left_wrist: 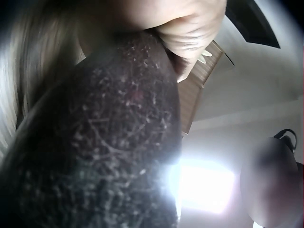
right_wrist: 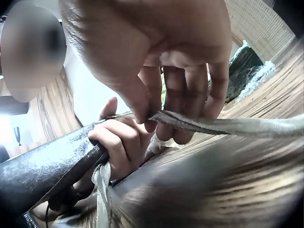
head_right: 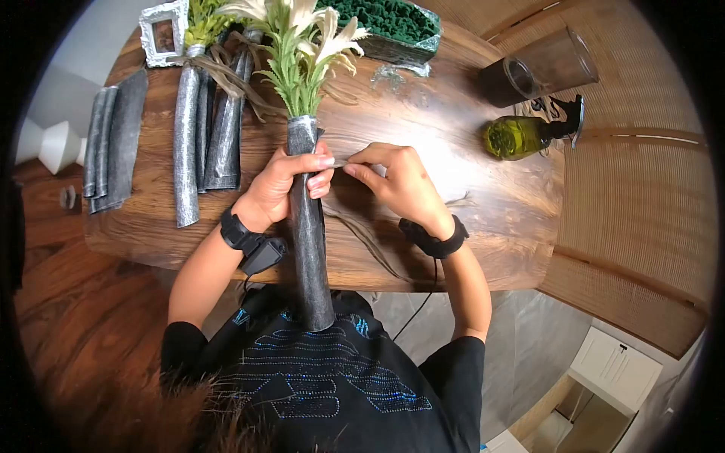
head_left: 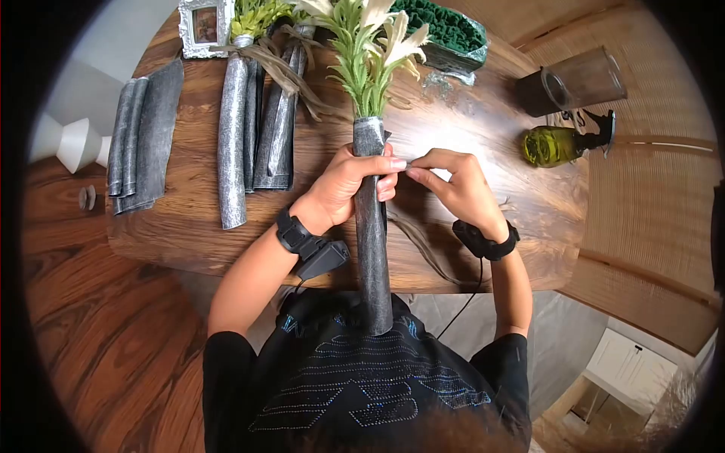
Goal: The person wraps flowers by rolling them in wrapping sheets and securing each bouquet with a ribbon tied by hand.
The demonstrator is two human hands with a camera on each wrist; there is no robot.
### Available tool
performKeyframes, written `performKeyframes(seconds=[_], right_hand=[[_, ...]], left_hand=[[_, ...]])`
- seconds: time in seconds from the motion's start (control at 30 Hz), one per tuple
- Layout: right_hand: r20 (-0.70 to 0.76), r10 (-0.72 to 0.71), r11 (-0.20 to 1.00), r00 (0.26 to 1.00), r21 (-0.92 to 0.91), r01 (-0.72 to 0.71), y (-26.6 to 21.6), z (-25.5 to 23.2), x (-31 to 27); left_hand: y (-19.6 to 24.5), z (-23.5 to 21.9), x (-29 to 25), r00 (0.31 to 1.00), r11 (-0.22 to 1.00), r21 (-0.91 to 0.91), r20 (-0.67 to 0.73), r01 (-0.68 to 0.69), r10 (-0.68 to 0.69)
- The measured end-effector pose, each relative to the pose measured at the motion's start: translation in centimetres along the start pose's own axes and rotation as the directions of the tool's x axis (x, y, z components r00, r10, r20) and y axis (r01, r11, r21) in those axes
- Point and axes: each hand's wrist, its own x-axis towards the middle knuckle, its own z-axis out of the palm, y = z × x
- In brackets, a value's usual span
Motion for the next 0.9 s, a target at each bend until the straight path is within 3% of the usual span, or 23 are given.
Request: performKeyframes(seconds=[0.23, 0.3, 0.4, 0.73, 0.8, 0.9], right_hand=[[-0.033, -0.029, 0.999, 0.999, 0.022, 0.029, 0.4, 0.4, 0.1], [-0.082, -0.083, 0.996, 0.993, -0.032, 0.080, 0.3, 0.5, 0.5], [-0.175, -0.180, 0.981, 0.968, -0.105, 0.164, 0.9, 1.2, 0.8], [-0.185, -0.109, 0.980, 0.977, -0.183, 0.075, 0.5, 2.0, 0.7], [-0.340, -0.133, 0.960, 0.931, -0.279, 0.035, -1.0, 2.1, -0.1], [-0.201, -0.057, 0.972, 0.978, -0.234, 0.008, -1.7, 1.9, -2.6]], left_hand=[[-0.3, -0.7, 0.5, 0.998, 0.994, 0.087, -0.017, -0.063, 0.065], [-0.2, -0.5, 0.4, 0.994, 0.989, 0.131, -0.082, -0.063, 0.074], [-0.1, 0.2, 0.3, 0.988, 0.970, 0.207, -0.066, -0.126, 0.142], [-0.3, -0.4, 1.0, 0.972, 0.933, 0.278, 0.025, -0.229, 0.232], [-0.3, -0.5, 1.0, 0.967, 0.955, 0.150, 0.038, -0.256, 0.253], [-0.3, -0.5, 1.0, 0.969, 0.958, 0.143, 0.027, -0.249, 0.247]])
